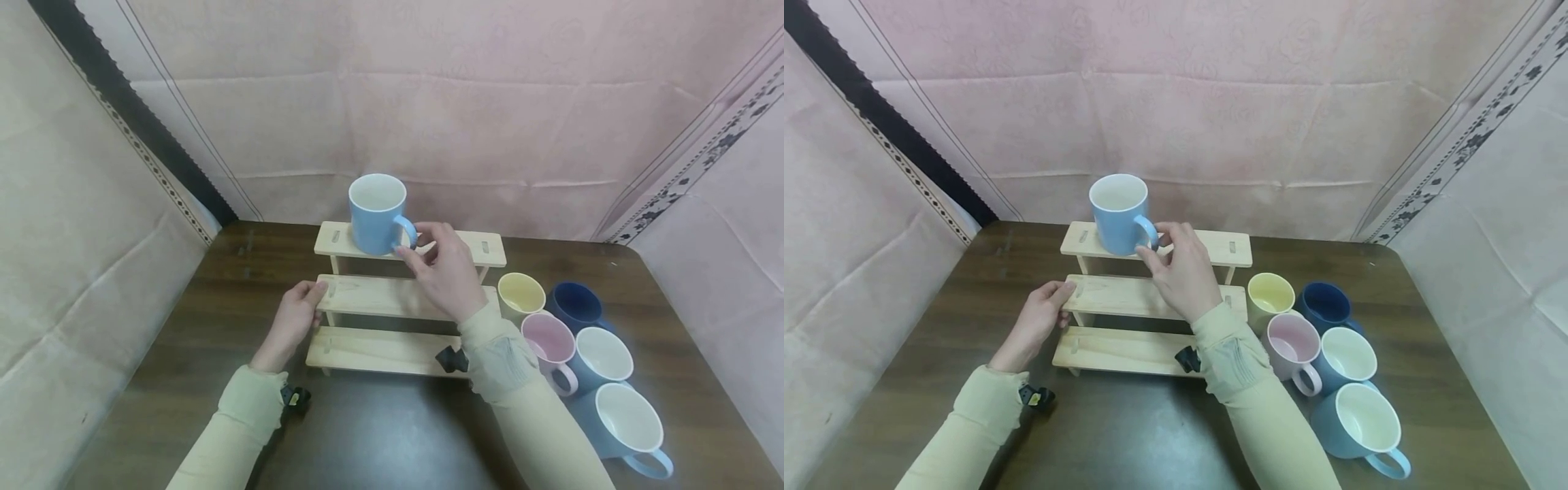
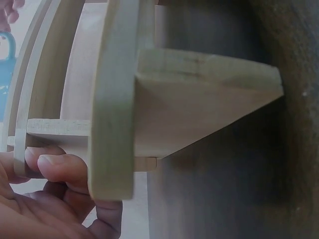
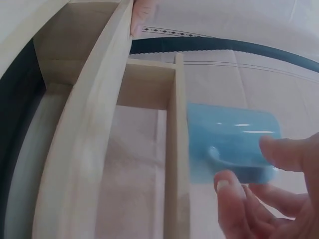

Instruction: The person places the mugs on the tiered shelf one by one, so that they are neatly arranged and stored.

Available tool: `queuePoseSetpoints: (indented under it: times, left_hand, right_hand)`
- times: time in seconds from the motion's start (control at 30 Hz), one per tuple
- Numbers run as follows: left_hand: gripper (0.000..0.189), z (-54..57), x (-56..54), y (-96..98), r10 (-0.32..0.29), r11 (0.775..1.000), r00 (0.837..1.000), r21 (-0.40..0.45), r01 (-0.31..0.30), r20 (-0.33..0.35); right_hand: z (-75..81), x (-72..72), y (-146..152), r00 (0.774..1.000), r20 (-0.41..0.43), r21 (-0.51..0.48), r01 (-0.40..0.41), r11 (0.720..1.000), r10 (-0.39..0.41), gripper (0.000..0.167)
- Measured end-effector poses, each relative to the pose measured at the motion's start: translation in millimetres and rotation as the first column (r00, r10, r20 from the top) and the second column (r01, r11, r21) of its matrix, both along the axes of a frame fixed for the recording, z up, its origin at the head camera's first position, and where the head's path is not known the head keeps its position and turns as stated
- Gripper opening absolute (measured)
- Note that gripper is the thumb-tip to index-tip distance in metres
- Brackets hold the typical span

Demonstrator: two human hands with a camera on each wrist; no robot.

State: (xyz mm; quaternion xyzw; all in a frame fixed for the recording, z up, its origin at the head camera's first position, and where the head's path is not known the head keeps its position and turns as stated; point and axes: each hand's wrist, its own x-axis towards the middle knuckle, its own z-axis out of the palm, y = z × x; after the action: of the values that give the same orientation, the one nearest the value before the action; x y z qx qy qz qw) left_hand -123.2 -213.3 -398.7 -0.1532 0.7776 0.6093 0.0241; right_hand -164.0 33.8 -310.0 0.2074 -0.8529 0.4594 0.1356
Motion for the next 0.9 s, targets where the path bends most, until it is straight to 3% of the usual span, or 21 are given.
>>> queuePoseSetpoints:
  times: [0.13,0.4,0.6,0.67,0.73,0.8,0.9]
  left_hand:
    - [0.040,-0.3,-0.1,0.8,0.000,1.000,1.000,-0.002,0.000,0.003]
    - [0.040,-1.6,-0.2,0.3,0.005,1.000,1.000,0.011,-0.005,-0.019]
    - [0.041,0.8,1.2,-0.8,0.010,1.000,1.000,-0.003,-0.010,-0.016]
    - [0.041,1.6,2.1,-0.7,0.012,1.000,1.000,-0.007,-0.012,-0.016]
    - [0.041,1.6,2.3,-0.3,0.009,1.000,1.000,-0.010,-0.009,-0.015]
    - [0.042,1.6,2.0,-0.2,0.008,1.000,1.000,-0.014,-0.008,-0.015]
    - [0.041,2.2,2.0,-0.4,0.012,1.000,1.000,-0.012,-0.012,-0.022]
  right_hand:
    - [1.0,14.8,15,0.998,-0.023,0.038,0.062,0.997,-0.061,0.040]
    - [-4.2,58.4,68,0.992,0.005,0.102,0.124,0.987,-0.126,0.033]
    - [-13.1,93.2,119,0.959,-0.082,0.133,0.282,0.950,-0.273,0.028]
    - [-17.3,106.0,136,0.935,-0.082,0.126,0.352,0.927,-0.344,0.029]
    - [-20.9,119.5,153,0.897,-0.061,0.116,0.443,0.889,-0.438,0.031]
    - [-23.7,132.0,170,0.836,-0.021,0.084,0.548,0.833,-0.548,0.031]
    - [-24.8,146.4,195,0.717,0.086,0.067,0.689,0.722,-0.692,0.032]
